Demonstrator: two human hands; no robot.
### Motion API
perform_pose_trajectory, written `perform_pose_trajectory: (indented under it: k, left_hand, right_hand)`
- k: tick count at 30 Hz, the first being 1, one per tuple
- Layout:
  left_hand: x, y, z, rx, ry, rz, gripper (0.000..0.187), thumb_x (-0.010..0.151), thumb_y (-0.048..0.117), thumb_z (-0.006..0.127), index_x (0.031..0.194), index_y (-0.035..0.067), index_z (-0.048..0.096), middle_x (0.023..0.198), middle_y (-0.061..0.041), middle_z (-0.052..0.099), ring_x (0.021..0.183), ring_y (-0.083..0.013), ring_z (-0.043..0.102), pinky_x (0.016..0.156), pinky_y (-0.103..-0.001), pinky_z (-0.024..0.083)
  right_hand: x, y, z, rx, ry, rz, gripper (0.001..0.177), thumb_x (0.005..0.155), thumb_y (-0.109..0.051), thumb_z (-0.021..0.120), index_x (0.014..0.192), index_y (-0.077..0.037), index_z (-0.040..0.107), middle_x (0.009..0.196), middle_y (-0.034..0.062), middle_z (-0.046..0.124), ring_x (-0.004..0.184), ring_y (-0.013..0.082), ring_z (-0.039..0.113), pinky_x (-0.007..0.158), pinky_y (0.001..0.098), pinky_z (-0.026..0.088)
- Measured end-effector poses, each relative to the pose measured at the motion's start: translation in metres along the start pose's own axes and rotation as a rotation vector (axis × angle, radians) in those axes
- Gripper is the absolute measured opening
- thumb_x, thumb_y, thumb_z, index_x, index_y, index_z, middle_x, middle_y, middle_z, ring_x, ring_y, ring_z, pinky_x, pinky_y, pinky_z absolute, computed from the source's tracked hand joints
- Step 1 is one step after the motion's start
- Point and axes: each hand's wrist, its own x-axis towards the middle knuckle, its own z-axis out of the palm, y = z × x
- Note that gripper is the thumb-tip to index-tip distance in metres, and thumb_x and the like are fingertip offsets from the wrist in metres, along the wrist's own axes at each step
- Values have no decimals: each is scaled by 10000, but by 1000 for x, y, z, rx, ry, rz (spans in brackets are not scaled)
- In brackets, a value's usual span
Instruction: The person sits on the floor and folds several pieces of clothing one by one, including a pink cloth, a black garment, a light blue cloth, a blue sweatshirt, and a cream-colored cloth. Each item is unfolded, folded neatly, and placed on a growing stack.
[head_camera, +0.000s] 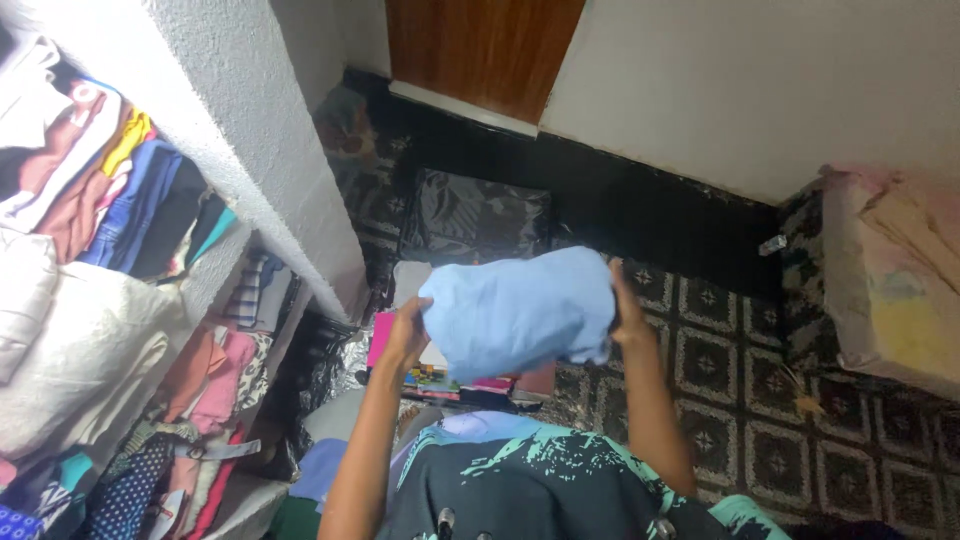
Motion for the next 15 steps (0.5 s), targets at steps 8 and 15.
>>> perform_pose_trajectory:
  k: [8, 15]
  left_hand:
    - [30, -30, -57, 344, 160, 215, 312, 1132, 313, 676, 1109, 7, 617, 903, -19, 556, 769, -162, 480, 649, -353, 350]
    - [37, -22, -59, 834, 333, 556, 381, 1101, 347, 582, 1124, -17, 693, 872, -57, 643, 825, -142, 575, 733, -318, 476]
  right_hand:
    - [23, 47, -44, -473, 118, 63, 511, 828, -227, 806, 1242, 15, 628, 1103, 184, 704, 945, 280, 698, 909, 460, 573]
    - [34, 46, -48, -412, 141, -261, 362, 869, -114, 817, 1159, 47, 673, 1087, 145, 742, 1005, 214, 688, 945, 353, 519]
